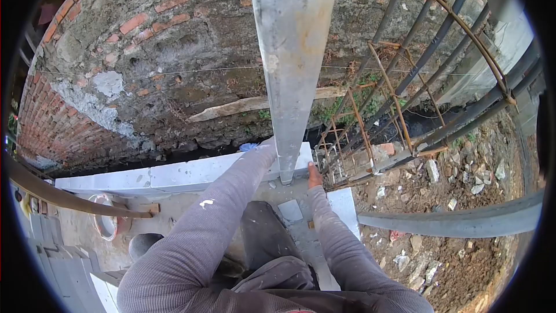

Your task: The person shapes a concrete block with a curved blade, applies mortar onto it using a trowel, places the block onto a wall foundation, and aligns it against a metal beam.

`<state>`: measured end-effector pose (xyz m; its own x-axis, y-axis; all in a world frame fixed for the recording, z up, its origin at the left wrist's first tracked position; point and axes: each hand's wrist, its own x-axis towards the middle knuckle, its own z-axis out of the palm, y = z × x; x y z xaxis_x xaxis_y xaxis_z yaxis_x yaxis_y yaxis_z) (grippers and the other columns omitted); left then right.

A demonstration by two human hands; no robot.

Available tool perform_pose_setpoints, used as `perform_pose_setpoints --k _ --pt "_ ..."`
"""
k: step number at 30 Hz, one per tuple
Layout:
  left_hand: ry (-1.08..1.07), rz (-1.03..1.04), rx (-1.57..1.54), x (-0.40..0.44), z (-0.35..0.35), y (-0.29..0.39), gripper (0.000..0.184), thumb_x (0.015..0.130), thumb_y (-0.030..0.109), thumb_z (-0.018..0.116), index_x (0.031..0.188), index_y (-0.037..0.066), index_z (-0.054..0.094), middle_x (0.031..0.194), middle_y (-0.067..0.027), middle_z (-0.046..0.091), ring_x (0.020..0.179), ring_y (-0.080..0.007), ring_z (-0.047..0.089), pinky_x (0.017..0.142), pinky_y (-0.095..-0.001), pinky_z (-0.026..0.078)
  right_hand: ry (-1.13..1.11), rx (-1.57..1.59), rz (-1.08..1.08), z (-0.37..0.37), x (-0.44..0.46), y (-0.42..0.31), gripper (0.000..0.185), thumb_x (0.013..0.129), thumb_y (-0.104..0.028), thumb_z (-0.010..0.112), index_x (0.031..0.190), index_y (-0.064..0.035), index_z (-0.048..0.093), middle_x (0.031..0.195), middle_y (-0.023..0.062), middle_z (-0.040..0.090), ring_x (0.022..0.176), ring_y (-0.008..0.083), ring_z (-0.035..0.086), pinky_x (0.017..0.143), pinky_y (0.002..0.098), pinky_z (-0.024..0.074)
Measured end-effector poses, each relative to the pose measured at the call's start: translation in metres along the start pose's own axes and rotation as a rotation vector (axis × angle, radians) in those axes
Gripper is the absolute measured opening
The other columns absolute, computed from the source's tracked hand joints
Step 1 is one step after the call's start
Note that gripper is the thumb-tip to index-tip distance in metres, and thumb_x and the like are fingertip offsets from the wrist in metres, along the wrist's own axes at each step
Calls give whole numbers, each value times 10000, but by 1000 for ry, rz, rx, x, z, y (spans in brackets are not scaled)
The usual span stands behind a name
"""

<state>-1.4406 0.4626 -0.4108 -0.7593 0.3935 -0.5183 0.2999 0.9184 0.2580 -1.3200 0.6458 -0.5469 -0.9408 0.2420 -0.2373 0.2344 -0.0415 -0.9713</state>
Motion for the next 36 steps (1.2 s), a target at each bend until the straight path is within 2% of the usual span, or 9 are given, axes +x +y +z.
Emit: perform_pose_setpoints --k 6,11,14,16,18,22,29,31,36 --pt "11 -10 -4 -12 12 -9 760 809 736 617 1147 65 733 1125 -174 724 1068 -351 681 926 -445 523 -90 -7 115 -9 -43 -66 706 971 -561 542 1237 85 646 1272 222 657 1220 303 583 1067 369 400" --pt "15 -28 14 -24 4 -9 753 808 736 617 1150 76 734 1121 -167 727 1064 -350 681 923 -446 524 -140 -26 16 -12 -12 -3 791 962 -613 518 1338 80 580 1376 213 600 1293 304 547 1102 369 375" --pt "7 -19 36 -24 2 -13 748 807 736 617 1152 83 734 1119 -162 729 1062 -350 682 920 -447 524 -88 -17 240 -20 -44 -17 765 990 -576 512 1407 66 518 1468 203 515 1352 286 478 1134 381 353" --pt "-4 -3 59 -21 -4 -15 745 806 736 617 1153 88 735 1117 -159 730 1060 -349 682 919 -448 524 62 79 186 -13 -111 -70 788 889 -547 687 1339 88 563 1362 238 595 1295 327 541 1115 385 381" --pt "-16 9 83 -18 -11 -13 742 806 737 617 1154 93 735 1116 -156 732 1059 -349 682 917 -448 525 167 -71 169 -11 -143 1 722 859 -473 747 1288 88 592 1323 252 614 1274 352 560 1091 406 411" --pt "-26 46 128 -5 -21 -3 736 805 737 617 1156 102 736 1112 -150 734 1055 -348 682 914 -450 525 -76 -400 134 -50 -216 -14 611 855 -388 730 1286 29 612 1227 270 653 1194 413 600 1029 440 463" --pt "-51 38 24 12 -8 6 769 750 741 679 1193 114 718 1139 -145 728 1072 -356 672 925 -459 514 -129 -534 125 -78 -227 -12 543 842 -357 733 1231 13 650 1139 266 687 1097 427 647 973 449 503" --pt "-171 -3 138 4 -19 17 993 745 846 577 1271 8 655 1256 -202 669 1196 -363 618 1014 -440 488 -176 -617 151 -67 -220 -34 506 844 -343 735 1196 14 664 1121 253 697 1068 413 662 949 441 516" --pt "-103 62 16 -6 -19 14 742 795 710 656 1236 114 701 1185 -138 715 1098 -355 659 964 -445 493 -271 -537 60 -53 -213 -42 471 843 -342 735 1171 -10 677 1114 229 706 1051 386 675 932 439 525"
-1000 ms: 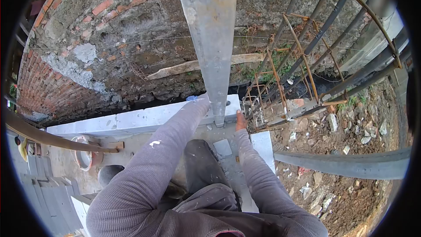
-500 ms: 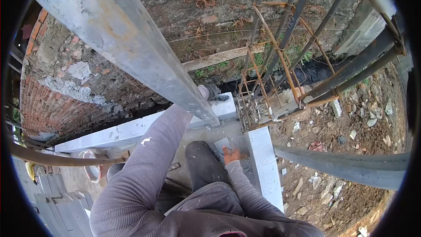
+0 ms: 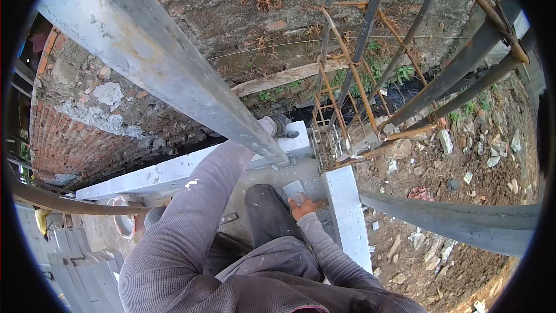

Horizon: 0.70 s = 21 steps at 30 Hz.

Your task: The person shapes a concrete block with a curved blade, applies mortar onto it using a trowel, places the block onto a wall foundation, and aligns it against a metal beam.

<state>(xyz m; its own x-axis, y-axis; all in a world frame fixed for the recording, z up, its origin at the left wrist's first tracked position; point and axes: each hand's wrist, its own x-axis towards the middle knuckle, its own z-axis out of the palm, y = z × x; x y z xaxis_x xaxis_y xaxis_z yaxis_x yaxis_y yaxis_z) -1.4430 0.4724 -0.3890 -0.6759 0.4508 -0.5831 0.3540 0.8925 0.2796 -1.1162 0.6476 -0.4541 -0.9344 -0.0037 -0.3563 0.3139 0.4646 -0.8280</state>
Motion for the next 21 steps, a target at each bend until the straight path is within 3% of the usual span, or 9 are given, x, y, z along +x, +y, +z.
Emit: perform_pose_setpoints --k 6,9,11,13,17,19,21 --pt "52 3 -289 10 -1 -10 668 840 659 648 1223 114 703 1188 -136 712 1116 -333 650 971 -433 490 0 -11 56 14 -12 28 401 844 -338 733 1114 -45 698 1033 201 727 984 385 695 892 438 543" --pt "179 60 -14 10 4 -6 651 819 689 637 1150 136 732 1136 -113 724 1078 -342 657 935 -445 502 40 -84 68 10 -15 22 378 841 -333 735 1091 -51 708 999 186 735 961 381 701 880 434 550" --pt "177 11 -69 1 -2 4 597 820 635 667 1128 128 732 1104 -123 723 1075 -342 658 924 -451 502 52 -145 94 0 -15 10 377 836 -336 740 1083 -52 713 986 179 739 954 379 704 878 432 552" --pt "197 -49 64 -6 -9 17 542 838 535 697 1170 108 719 1159 -150 712 1094 -340 658 955 -445 498 17 13 53 0 -2 20 393 820 -351 755 1076 -55 720 967 181 742 935 375 713 863 433 557" --pt "200 -25 14 -1 -2 11 556 832 533 698 1194 111 705 1134 -153 715 1069 -348 664 926 -453 510 49 70 62 -22 -3 6 414 808 -364 766 1073 -49 725 963 188 743 920 370 719 849 431 560" --pt "203 -18 4 -6 -3 13 539 843 530 685 1183 112 708 1131 -154 715 1060 -353 665 919 -456 510 60 -75 128 -25 -5 9 437 803 -371 771 1070 -28 724 960 206 739 907 377 719 836 432 562" --pt "171 -18 -6 -2 -3 10 571 833 542 704 1192 97 704 1175 -154 704 1126 -345 645 955 -451 499 75 -82 117 -22 -12 12 450 799 -380 772 1069 -23 722 959 215 736 915 383 714 847 439 558"
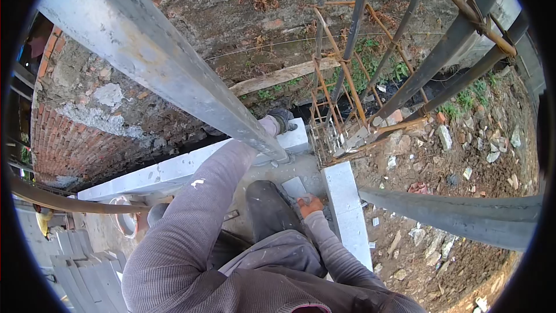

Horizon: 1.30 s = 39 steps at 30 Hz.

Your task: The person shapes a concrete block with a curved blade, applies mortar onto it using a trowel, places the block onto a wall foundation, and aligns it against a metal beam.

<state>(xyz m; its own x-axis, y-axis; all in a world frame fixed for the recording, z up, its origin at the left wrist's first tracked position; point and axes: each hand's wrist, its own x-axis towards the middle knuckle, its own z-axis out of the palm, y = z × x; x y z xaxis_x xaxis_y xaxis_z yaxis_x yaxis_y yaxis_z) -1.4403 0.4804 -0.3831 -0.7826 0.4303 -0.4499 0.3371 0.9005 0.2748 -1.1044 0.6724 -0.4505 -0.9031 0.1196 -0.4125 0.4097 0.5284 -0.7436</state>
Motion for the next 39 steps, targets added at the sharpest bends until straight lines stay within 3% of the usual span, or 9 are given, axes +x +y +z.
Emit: perform_pose_setpoints --k 6,17,20,24,28,32,34,37,39 --pt "166 148 -139 3 29 -48 530 953 550 549 1191 102 703 1181 -154 703 1141 -357 628 973 -441 495 44 -107 -116 18 -10 18 452 799 -390 762 1061 -24 722 958 237 726 939 410 693 871 469 540" --pt "500 -239 -226 -193 -15 -82 506 964 511 599 1222 86 693 1254 -107 695 1219 -283 614 1082 -371 443 -92 -56 -104 8 14 -19 411 820 -373 745 1065 -46 702 975 238 721 961 432 686 868 496 533" --pt "579 -351 -769 -269 13 -91 492 939 491 660 1192 70 700 1222 -97 711 1194 -258 637 1058 -360 461 -134 -77 -164 8 19 -39 426 818 -374 749 1077 -42 691 979 239 720 958 433 688 845 501 538" --pt "298 -344 -550 -369 -3 -77 630 932 557 622 1305 49 641 1355 -165 627 1302 -300 556 1132 -380 396 -111 -149 -328 -23 0 -87 408 848 -294 707 1131 -1 675 1037 245 710 988 421 681 882 468 533" --pt "385 -355 -624 -419 30 -89 603 934 482 662 1323 23 616 1332 -178 640 1240 -283 605 1093 -380 435 79 -44 -596 -65 -7 -141 266 871 -93 611 1108 10 676 1078 254 691 1046 432 653 928 466 512" --pt "207 -548 -75 -445 36 -79 812 882 621 634 1402 7 530 1364 -219 601 1270 -370 569 1096 -418 429 234 40 -748 -98 13 -200 251 861 -8 564 1080 25 680 1084 233 686 1029 399 657 945 434 500" --pt "352 -493 -343 -456 46 -79 823 865 613 657 1405 6 528 1371 -217 597 1246 -373 585 1084 -412 442 241 109 -724 -103 5 -205 250 861 -4 561 1079 30 678 1066 222 690 1008 386 664 933 425 501" --pt "243 -552 -370 -475 25 -59 748 869 585 665 1319 -9 597 1275 -192 664 1176 -334 634 1036 -394 479 225 -31 -725 -84 -25 -199 189 893 -39 597 1046 36 678 957 183 699 903 306 684 838 401 519" --pt "322 -582 -207 -476 28 -48 495 849 523 672 1009 57 730 1032 -162 720 936 -346 677 840 -452 524 -70 -18 -625 -60 -55 -195 168 950 -88 596 1042 33 669 864 150 694 772 239 692 746 370 549"
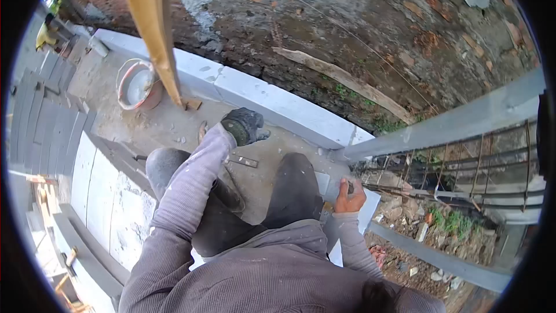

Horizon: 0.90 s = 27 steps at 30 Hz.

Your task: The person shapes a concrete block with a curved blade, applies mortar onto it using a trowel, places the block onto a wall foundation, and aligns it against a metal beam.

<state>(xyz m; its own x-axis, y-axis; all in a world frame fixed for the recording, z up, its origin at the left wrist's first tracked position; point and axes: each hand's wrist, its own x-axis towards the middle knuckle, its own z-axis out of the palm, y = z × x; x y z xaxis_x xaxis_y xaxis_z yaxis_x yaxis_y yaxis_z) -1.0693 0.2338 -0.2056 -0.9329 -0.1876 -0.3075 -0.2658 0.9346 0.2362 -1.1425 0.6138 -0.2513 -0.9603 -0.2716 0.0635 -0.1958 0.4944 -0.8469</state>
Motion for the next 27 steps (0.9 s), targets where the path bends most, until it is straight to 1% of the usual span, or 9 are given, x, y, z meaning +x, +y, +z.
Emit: perform_pose_setpoints --k 2,5,9,11,14,19,21,24,27 --pt "327 138 -86 -3 10 10 399 900 450 594 852 73 716 877 -158 705 835 -366 666 747 -507 502 -247 449 148 44 -7 -20 241 1027 -128 512 1120 77 595 810 151 683 664 237 697 652 335 581" --pt "567 -122 -425 -22 -8 45 310 919 339 552 864 63 682 888 -136 705 835 -367 657 779 -511 495 -490 882 247 113 5 -40 310 1010 -54 468 1267 107 534 1185 244 637 1080 306 682 906 367 564" --pt "1126 -383 -839 7 65 36 306 999 234 477 1171 54 655 1213 -196 662 1169 -361 604 1004 -436 479 -587 673 -231 149 16 -137 444 1033 -145 424 1393 113 465 1417 257 512 1330 355 512 1105 451 416" --pt "679 -393 -716 -33 54 37 311 1032 175 428 1244 40 612 1244 -192 649 1171 -335 604 1018 -410 468 -547 692 -449 145 -1 -190 501 1048 -208 415 1430 116 433 1455 242 490 1356 357 479 1136 463 376" --pt "586 -373 -813 -37 76 29 400 1004 284 466 1299 38 576 1313 -189 601 1231 -335 556 1052 -405 434 -527 481 -1166 164 -20 -214 533 1063 -276 362 1403 117 486 1424 232 536 1290 320 541 1077 445 424" --pt "608 -341 -1099 -24 95 24 611 958 466 528 1391 36 516 1426 -186 520 1331 -335 475 1107 -396 376 -1038 297 -291 312 166 112 534 1044 -289 415 1401 99 501 1358 225 598 1177 312 611 993 426 489" --pt "715 -378 -1268 -9 98 20 705 939 539 553 1427 34 492 1472 -185 487 1371 -335 443 1129 -392 353 -797 393 -320 316 113 109 508 1000 -391 476 1092 44 722 993 186 741 804 332 691 811 445 560" --pt "996 -667 -962 -14 71 37 690 939 566 567 1444 101 497 1496 -123 480 1375 -280 435 1152 -420 291 -808 -466 -242 370 137 199 594 1017 -467 472 1271 49 620 1245 228 648 1031 315 641 963 438 501" --pt "1106 -698 -390 -40 101 50 653 934 566 554 1459 181 490 1478 -82 498 1352 -254 445 1145 -489 238 -639 -223 -143 358 94 126 645 1025 -496 449 1338 59 552 1336 240 578 1139 324 591 1025 438 455"
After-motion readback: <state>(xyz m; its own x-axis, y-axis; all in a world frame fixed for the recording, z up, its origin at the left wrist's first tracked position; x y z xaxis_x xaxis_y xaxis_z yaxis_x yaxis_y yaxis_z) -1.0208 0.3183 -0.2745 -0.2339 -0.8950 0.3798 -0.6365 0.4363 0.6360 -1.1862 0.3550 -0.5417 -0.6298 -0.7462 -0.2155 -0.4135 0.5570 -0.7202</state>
